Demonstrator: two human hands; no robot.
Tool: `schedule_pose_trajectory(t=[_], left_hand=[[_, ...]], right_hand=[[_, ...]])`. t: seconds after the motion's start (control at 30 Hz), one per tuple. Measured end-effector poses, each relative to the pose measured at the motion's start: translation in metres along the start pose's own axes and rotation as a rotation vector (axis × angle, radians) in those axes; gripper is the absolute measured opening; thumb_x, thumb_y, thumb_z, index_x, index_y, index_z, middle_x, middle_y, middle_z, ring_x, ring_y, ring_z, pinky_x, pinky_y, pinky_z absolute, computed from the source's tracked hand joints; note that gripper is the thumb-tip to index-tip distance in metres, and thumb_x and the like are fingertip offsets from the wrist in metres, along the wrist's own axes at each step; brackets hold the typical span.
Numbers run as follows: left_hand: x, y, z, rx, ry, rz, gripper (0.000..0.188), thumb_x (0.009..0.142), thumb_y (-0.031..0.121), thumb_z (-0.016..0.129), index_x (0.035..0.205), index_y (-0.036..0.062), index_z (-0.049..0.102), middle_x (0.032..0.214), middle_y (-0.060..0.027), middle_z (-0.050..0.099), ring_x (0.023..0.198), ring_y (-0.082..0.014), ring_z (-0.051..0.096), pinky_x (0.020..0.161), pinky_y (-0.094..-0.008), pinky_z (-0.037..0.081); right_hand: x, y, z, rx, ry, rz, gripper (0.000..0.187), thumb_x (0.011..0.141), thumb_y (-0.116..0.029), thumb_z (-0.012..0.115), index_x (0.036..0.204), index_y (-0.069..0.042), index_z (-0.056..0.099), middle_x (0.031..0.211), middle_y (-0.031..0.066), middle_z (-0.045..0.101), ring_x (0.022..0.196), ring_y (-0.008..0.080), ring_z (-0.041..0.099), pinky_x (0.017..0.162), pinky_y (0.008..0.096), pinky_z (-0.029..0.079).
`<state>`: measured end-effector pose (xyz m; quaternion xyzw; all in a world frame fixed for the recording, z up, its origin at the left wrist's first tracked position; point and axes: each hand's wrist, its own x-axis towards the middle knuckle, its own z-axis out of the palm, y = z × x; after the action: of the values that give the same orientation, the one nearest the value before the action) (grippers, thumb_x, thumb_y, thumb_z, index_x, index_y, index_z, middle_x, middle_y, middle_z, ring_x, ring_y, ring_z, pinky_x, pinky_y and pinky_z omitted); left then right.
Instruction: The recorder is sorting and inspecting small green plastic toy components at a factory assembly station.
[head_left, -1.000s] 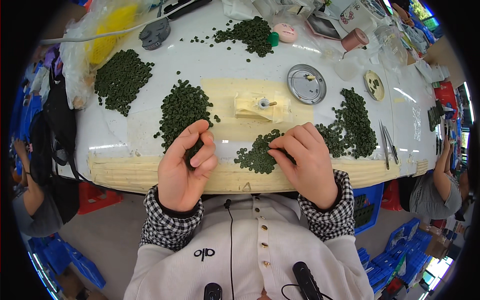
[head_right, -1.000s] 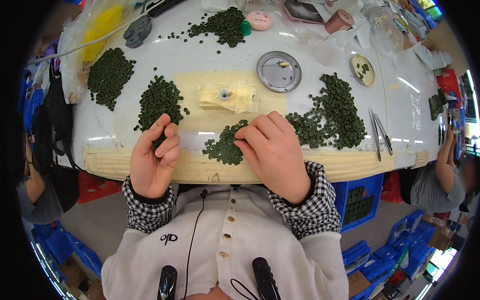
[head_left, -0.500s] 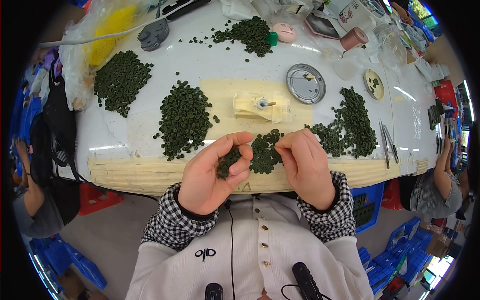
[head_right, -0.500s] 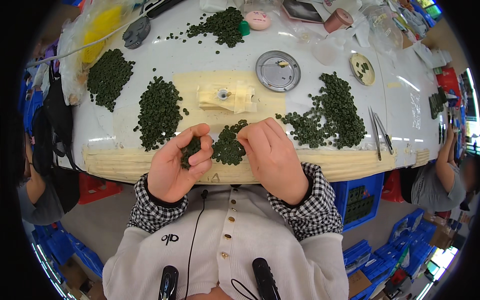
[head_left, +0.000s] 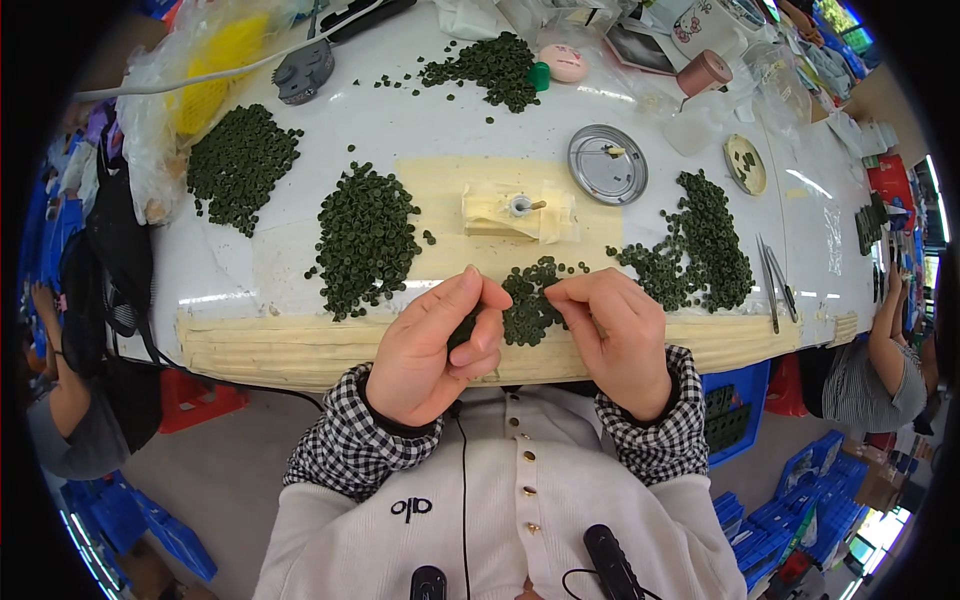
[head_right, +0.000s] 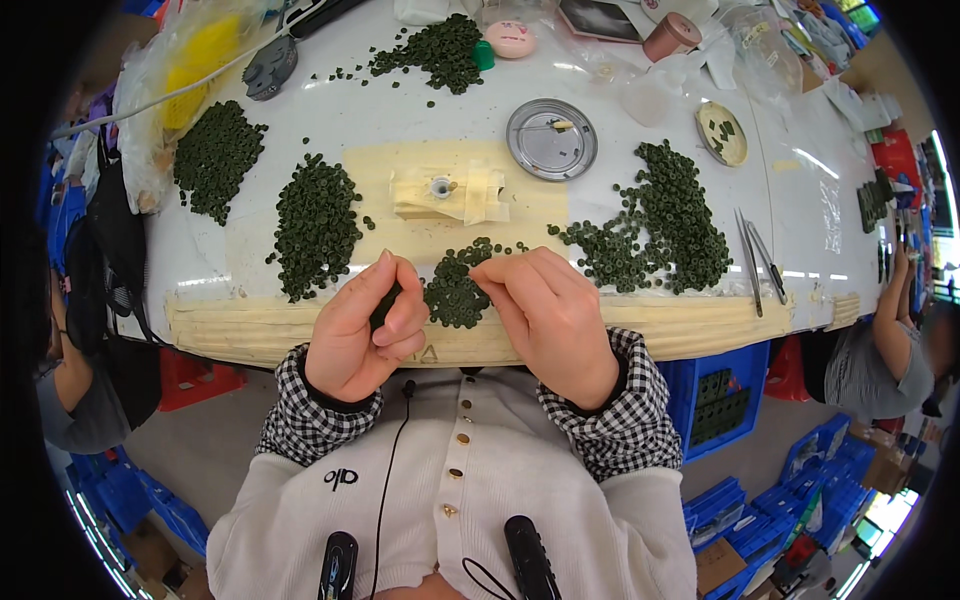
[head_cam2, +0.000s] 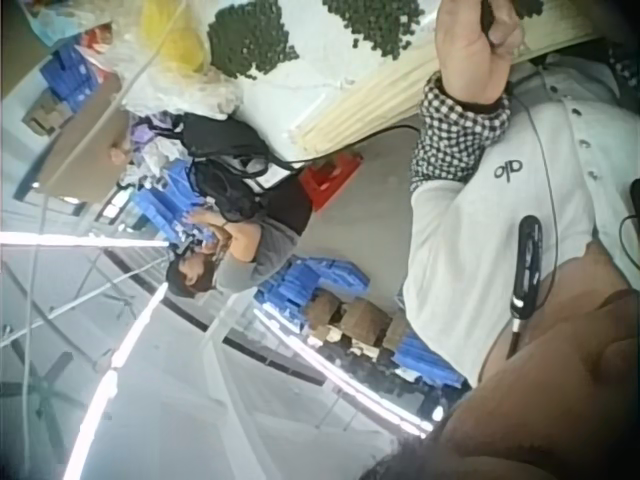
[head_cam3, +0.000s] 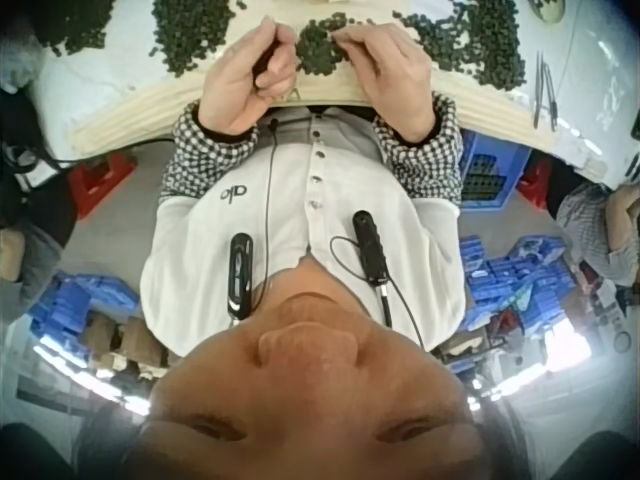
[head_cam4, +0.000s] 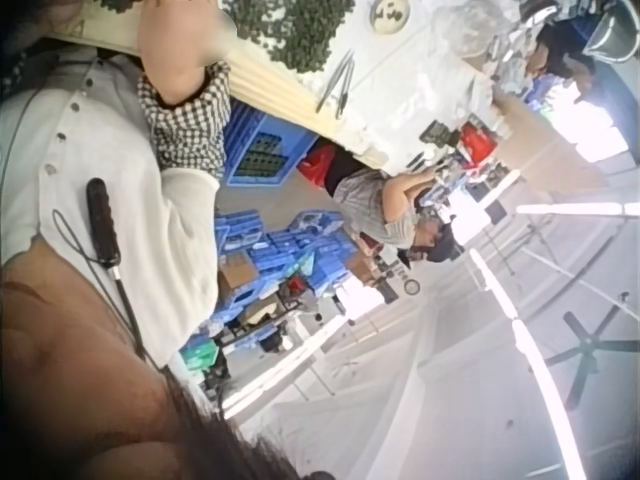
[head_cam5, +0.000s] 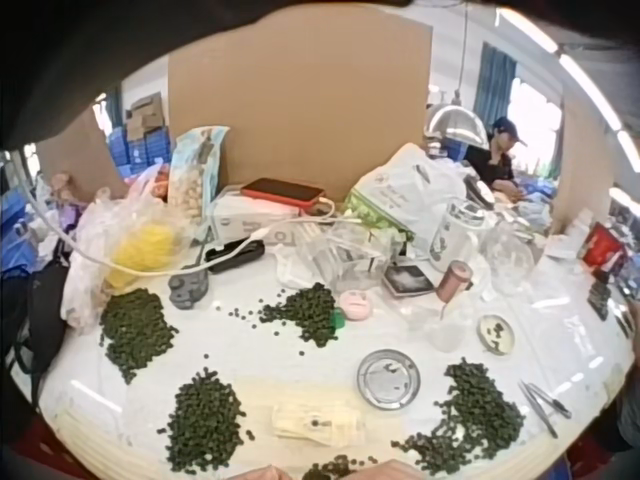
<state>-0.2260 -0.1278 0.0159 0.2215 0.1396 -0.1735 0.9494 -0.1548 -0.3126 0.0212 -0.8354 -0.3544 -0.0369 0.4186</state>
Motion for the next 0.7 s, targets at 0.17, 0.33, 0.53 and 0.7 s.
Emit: schedule_pose_trajectory(t=[0.17,0.33,0.53,0.7], left_hand=[[0.002,-0.001,0.005,0.052,0.105,-0.008,0.031,0.099,0.026,0.037,0.096,0.0012,0.055,0.070,0.0021,0.043,0.054,-0.0043,0.031,0.047,-0.0189,0.028],[0.004,0.000,0.017,0.125,0.184,-0.013,0.027,0.099,0.024,0.038,0.092,0.0032,0.052,0.073,0.0020,0.045,0.054,-0.0037,0.030,0.048,-0.0183,0.029],[0.001,-0.004,-0.002,0.160,0.050,0.040,0.026,0.099,0.023,0.039,0.095,0.0023,0.054,0.074,0.0016,0.046,0.053,-0.0029,0.029,0.047,-0.0175,0.027],[0.003,-0.003,0.009,0.168,0.131,0.047,0.022,0.098,0.020,0.042,0.100,0.0014,0.055,0.075,0.0014,0.049,0.055,-0.0031,0.030,0.048,-0.0170,0.028]], right_hand=[[0.004,0.002,0.001,-0.020,0.035,-0.072,0.014,0.072,0.004,0.065,0.084,0.000,0.060,0.076,0.0106,0.060,0.067,0.0264,0.058,0.059,0.0325,0.047],[-0.001,-0.001,-0.004,0.129,-0.004,0.071,0.013,0.074,0.006,0.063,0.086,0.000,0.062,0.078,0.0101,0.061,0.067,0.0219,0.060,0.057,0.0297,0.047],[-0.006,0.000,-0.003,0.448,-0.025,0.292,0.017,0.076,0.005,0.063,0.092,0.001,0.066,0.084,0.0093,0.067,0.075,0.0142,0.064,0.068,0.0251,0.052],[-0.006,0.000,-0.003,0.547,-0.028,0.350,0.018,0.077,0.004,0.063,0.094,0.001,0.066,0.086,0.0095,0.067,0.079,0.0137,0.065,0.072,0.0243,0.052]])
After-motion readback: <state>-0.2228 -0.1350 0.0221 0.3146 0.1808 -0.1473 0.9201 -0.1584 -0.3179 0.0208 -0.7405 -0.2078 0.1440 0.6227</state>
